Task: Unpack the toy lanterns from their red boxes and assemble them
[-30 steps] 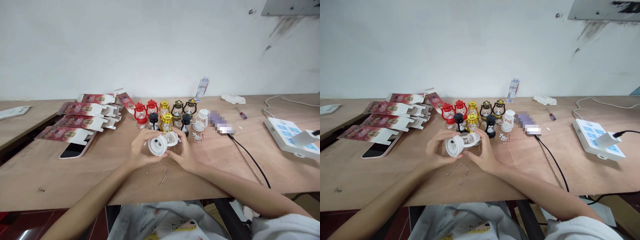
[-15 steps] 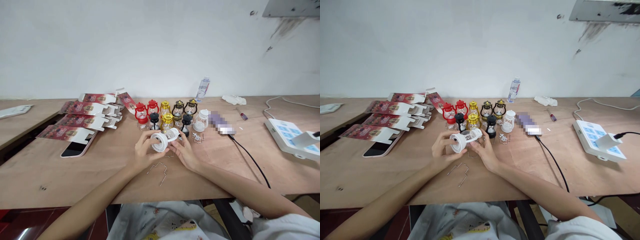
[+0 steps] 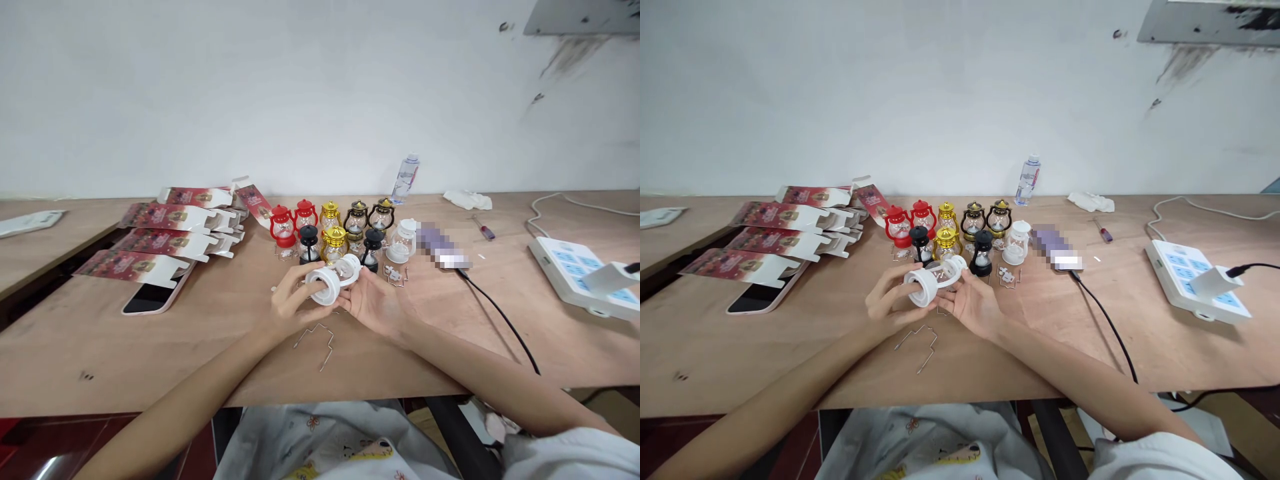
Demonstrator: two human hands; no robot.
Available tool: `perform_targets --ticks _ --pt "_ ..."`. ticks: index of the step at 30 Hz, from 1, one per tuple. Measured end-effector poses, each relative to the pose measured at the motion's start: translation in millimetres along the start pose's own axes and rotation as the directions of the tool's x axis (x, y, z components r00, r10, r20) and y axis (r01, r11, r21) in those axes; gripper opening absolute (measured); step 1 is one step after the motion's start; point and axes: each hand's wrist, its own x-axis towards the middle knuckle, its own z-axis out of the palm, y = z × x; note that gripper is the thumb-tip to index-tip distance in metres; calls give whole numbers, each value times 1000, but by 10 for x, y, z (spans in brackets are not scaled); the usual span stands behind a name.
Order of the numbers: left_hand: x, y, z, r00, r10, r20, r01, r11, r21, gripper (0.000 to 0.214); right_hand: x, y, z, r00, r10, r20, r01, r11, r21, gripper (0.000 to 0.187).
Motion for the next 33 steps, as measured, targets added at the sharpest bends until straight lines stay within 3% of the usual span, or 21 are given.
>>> perform_targets --ticks 6,9,11,14,17,19,22,26,31,33 --pt "-28 -15 -1 998 3 65 -5 999 35 36 20 -7 30 997 -23 -70 21 999 -33 40" --pt "-30 34 44 981 -185 55 188 979 -76 45 19 -12 28 987 -108 -120 98 992 -79 40" --pt "-12 91 87 907 -415 70 419 874 -245 49 15 -26 19 966 -198 -166 170 971 -166 46" --pt "30 163 148 680 -706 199 700 545 -462 48 4 -46 -5 900 -384 -207 293 883 -367 63" --pt "56 177 183 462 -806 370 823 235 -517 49 -22 -38 -22 850 -508 -138 374 767 -521 74" --pt "54 158 194 368 -793 485 854 82 -514 48 -50 -18 -25 849 -522 -80 380 710 -594 75" --pt "37 122 198 291 -739 608 848 -95 -521 42 -92 16 -36 841 -541 30 381 552 -742 72" --pt "59 96 165 212 -700 682 786 -292 -545 30 -105 98 -115 790 -579 204 443 307 -842 65" --pt "141 56 99 150 -684 714 652 -474 -592 12 -68 233 -239 664 -730 159 535 316 -784 68" --pt "153 48 99 144 -671 727 622 -511 -594 18 -74 222 -217 677 -718 163 532 323 -783 67"
